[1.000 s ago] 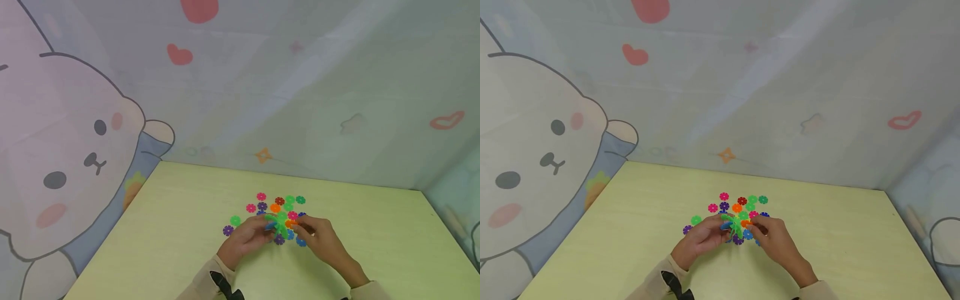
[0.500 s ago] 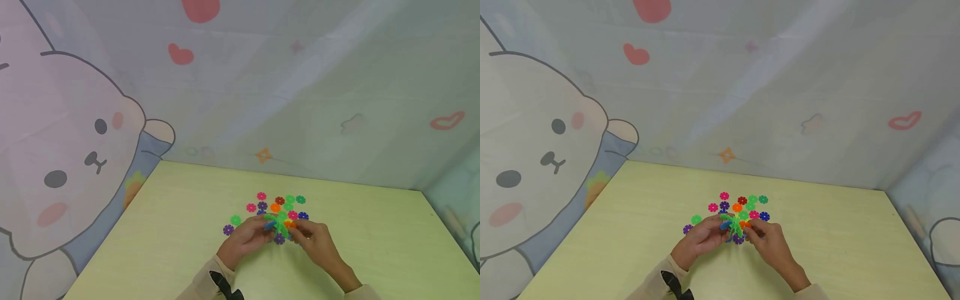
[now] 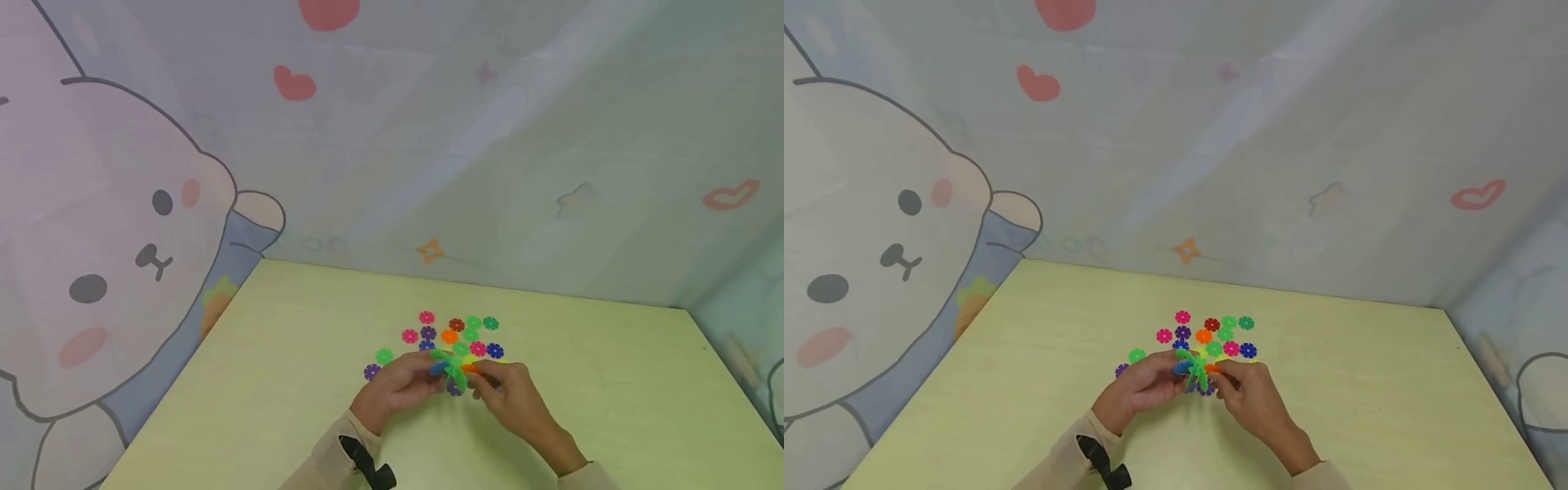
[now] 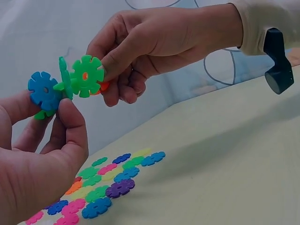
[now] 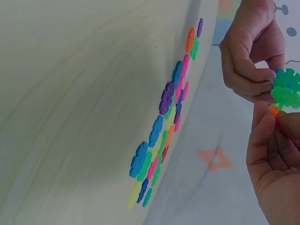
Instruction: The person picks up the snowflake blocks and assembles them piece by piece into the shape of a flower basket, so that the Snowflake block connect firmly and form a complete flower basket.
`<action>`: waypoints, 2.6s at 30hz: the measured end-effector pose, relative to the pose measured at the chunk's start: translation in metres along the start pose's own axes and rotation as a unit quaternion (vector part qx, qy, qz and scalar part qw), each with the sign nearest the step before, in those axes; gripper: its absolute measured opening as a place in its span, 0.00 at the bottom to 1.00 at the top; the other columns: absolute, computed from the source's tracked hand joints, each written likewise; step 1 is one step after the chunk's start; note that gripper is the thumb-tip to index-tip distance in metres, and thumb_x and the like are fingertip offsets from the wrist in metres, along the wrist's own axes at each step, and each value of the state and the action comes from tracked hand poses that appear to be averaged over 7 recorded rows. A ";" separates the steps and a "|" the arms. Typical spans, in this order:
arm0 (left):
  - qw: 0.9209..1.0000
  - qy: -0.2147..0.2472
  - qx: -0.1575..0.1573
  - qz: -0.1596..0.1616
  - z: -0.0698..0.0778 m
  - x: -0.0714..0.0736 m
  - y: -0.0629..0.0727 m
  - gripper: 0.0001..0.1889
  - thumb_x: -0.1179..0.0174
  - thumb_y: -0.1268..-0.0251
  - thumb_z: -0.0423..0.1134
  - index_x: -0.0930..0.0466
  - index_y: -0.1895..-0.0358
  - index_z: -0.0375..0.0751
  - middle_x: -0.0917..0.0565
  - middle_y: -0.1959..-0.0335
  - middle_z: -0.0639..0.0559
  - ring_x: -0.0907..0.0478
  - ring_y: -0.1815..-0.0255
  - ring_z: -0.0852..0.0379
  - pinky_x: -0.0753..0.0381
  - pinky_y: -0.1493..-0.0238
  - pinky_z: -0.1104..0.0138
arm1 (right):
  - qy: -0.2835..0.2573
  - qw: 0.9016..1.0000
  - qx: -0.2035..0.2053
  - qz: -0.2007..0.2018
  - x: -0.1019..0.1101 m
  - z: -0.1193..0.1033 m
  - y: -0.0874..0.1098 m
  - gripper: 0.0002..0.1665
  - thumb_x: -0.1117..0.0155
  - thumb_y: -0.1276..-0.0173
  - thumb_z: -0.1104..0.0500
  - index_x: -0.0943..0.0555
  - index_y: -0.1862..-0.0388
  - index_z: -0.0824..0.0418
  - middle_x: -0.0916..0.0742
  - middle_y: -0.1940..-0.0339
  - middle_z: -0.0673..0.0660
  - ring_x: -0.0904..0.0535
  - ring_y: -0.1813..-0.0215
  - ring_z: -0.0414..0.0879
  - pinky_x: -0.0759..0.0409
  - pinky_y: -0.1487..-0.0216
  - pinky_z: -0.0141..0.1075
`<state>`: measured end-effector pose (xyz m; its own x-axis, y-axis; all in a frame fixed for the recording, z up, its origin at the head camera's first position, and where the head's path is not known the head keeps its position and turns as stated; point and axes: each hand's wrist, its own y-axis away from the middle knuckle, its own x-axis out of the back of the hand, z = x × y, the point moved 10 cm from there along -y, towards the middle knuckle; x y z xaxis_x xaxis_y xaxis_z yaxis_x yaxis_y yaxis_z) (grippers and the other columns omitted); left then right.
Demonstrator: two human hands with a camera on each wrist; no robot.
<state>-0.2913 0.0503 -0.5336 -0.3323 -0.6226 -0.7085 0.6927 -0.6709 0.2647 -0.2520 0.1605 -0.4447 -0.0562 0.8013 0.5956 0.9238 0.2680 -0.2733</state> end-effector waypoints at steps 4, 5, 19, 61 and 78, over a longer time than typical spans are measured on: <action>1.000 0.007 0.006 -0.002 -0.001 0.000 0.000 0.11 0.56 0.25 0.26 0.23 0.57 0.40 0.23 0.62 0.53 0.27 0.62 0.61 0.21 0.55 0.75 | 0.002 1.000 -0.017 0.013 -0.003 0.003 0.002 0.07 0.38 0.31 0.69 0.13 0.60 0.66 0.11 0.75 0.55 0.17 0.75 0.42 0.19 0.75 0.30; 1.000 0.011 0.008 -0.002 -0.002 -0.001 0.000 0.11 0.56 0.25 0.26 0.23 0.57 0.40 0.22 0.62 0.53 0.27 0.62 0.61 0.21 0.55 0.75 | 0.003 1.000 -0.023 0.017 -0.003 0.004 0.002 0.07 0.38 0.31 0.70 0.13 0.60 0.66 0.12 0.76 0.55 0.17 0.76 0.42 0.19 0.74 0.30; 0.999 0.014 -0.033 -0.011 0.009 -0.011 0.001 0.06 0.54 0.23 0.38 0.26 0.58 0.49 0.21 0.67 0.57 0.26 0.58 0.58 0.25 0.54 0.68 | 0.025 0.993 -0.072 0.094 0.007 0.014 0.002 0.04 0.35 0.34 0.70 0.14 0.63 0.66 0.11 0.76 0.57 0.16 0.77 0.38 0.18 0.71 0.25; 0.995 -0.059 -0.065 -0.050 0.008 0.004 0.005 0.18 0.54 0.27 0.23 0.18 0.62 0.50 0.22 0.62 0.55 0.24 0.65 0.58 0.21 0.57 0.69 | 0.112 0.969 -0.200 -0.093 -0.005 0.092 0.007 0.09 0.30 0.41 0.69 0.22 0.64 0.65 0.20 0.74 0.53 0.29 0.70 0.44 0.26 0.68 0.35; 0.995 -0.048 -0.066 -0.062 0.004 0.003 0.006 0.15 0.55 0.28 0.22 0.22 0.58 0.46 0.23 0.59 0.52 0.24 0.63 0.59 0.20 0.55 0.70 | 0.029 0.999 0.044 0.004 0.012 -0.013 -0.001 0.04 0.37 0.29 0.65 0.15 0.62 0.61 0.13 0.71 0.45 0.21 0.72 0.31 0.20 0.71 0.30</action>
<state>-0.2906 0.0432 -0.5316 -0.4764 -0.5777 -0.6628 0.7182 -0.6905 0.0856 -0.2485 0.1624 -0.4272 -0.0246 0.7716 0.6357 0.8869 0.3103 -0.3424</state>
